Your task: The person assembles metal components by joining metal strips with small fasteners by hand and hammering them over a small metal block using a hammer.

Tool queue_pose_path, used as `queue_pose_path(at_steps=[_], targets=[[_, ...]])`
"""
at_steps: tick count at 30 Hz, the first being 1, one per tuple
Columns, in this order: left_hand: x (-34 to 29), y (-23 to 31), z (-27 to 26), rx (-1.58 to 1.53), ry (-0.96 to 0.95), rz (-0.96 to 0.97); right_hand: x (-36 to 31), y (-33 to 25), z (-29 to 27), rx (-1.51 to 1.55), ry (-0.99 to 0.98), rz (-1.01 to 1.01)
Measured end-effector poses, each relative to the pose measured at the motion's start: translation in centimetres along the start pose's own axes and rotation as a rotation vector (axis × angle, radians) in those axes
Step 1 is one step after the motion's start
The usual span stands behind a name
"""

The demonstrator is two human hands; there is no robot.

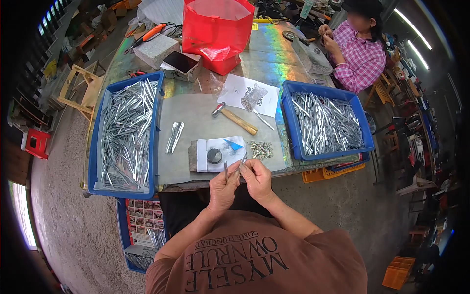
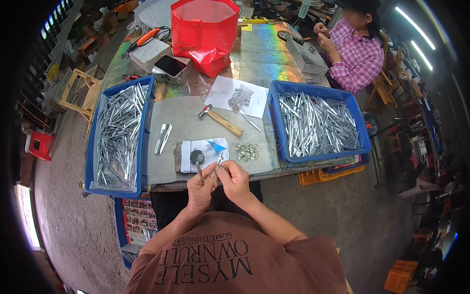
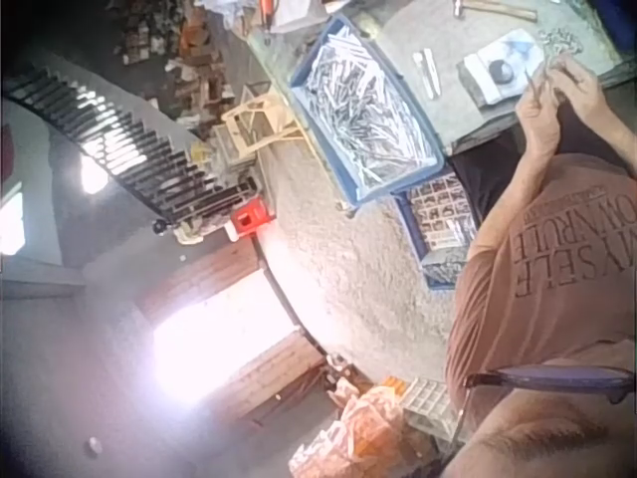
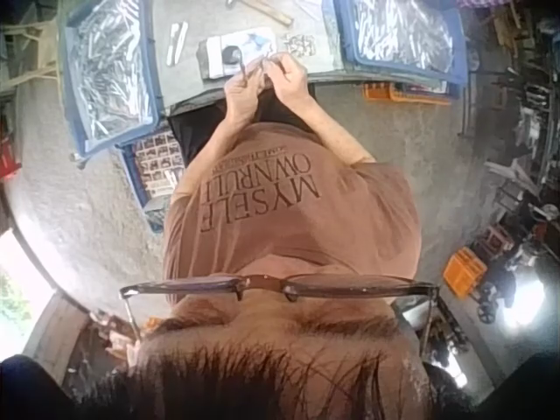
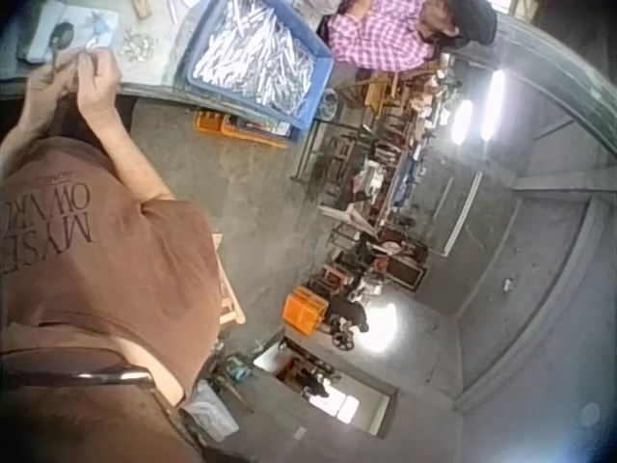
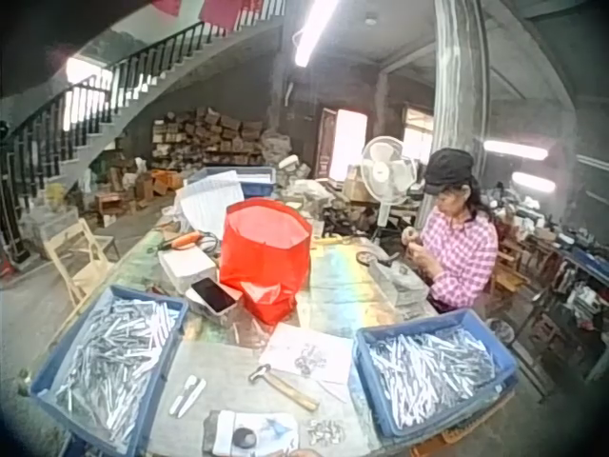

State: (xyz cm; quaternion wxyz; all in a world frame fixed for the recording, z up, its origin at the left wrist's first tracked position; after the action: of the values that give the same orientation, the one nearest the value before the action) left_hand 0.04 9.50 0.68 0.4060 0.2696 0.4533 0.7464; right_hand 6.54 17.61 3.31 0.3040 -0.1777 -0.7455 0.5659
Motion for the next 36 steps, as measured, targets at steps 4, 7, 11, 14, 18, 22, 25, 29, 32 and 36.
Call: queue_pose_path(at_steps=[4, 7, 11, 14, 18, 22, 25, 29, 32, 36], targets=[[0.0, 0.4, -0.1, 0.058, 0.015, 0.027, 0.1, -0.8, -0.1, -0.029, 0.018, -0.037], [0.0, 0.1, -0.1, -0.007, 0.018, 0.020, 0.3, -2.8, 0.0, -0.310, 0.038, -0.207], [-0.6, 0.4, 0.0, 0.024, 0.052, 0.046, 0.2, -3.6, 0.7, -0.403, 0.035, -0.299], [-0.3, 0.6, -0.4, 0.250, 0.071, 0.122, 0.4, -3.5, 0.6, -0.333, 0.069, -0.225], [0.0, 0.4, -0.3, 0.124, 0.084, 0.085, 0.8, -2.7, 0.6, -0.313, 0.058, -0.183], [-0.2, 0.6, -0.5, 0.196, 0.131, 0.111, 0.7, -3.3, 0.8, -0.348, 0.082, -0.226], [-0.3, 1.6, -0.3, 0.342, 0.154, 0.173, 0.8, -3.3, 0.9, -0.340, 0.096, -0.210], [-0.3, 2.3, -0.3, 0.510, 0.142, 0.275, 0.9, -3.5, 1.1, -0.339, 0.102, -0.216], [-0.4, 3.0, 0.1, 0.574, 0.198, 0.288, 0.8, -2.8, 1.1, -0.295, 0.093, -0.129], [0.0, 2.8, 0.2, 0.682, 0.157, 0.297, 0.6, -0.5, 0.7, -0.136, 0.091, 0.056]])
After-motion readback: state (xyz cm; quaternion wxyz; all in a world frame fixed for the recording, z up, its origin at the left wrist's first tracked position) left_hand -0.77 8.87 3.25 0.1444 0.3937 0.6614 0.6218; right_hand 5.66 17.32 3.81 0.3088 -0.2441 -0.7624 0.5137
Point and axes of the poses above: each hand's wrist, its own x-axis towards the middle knuckle, its own z-axis out of the palm, y = z × x, the point moved 8 cm from there along x, towards the middle knuckle, and after that the axes turned 9 degrees about -y, right-handed, at the moved point
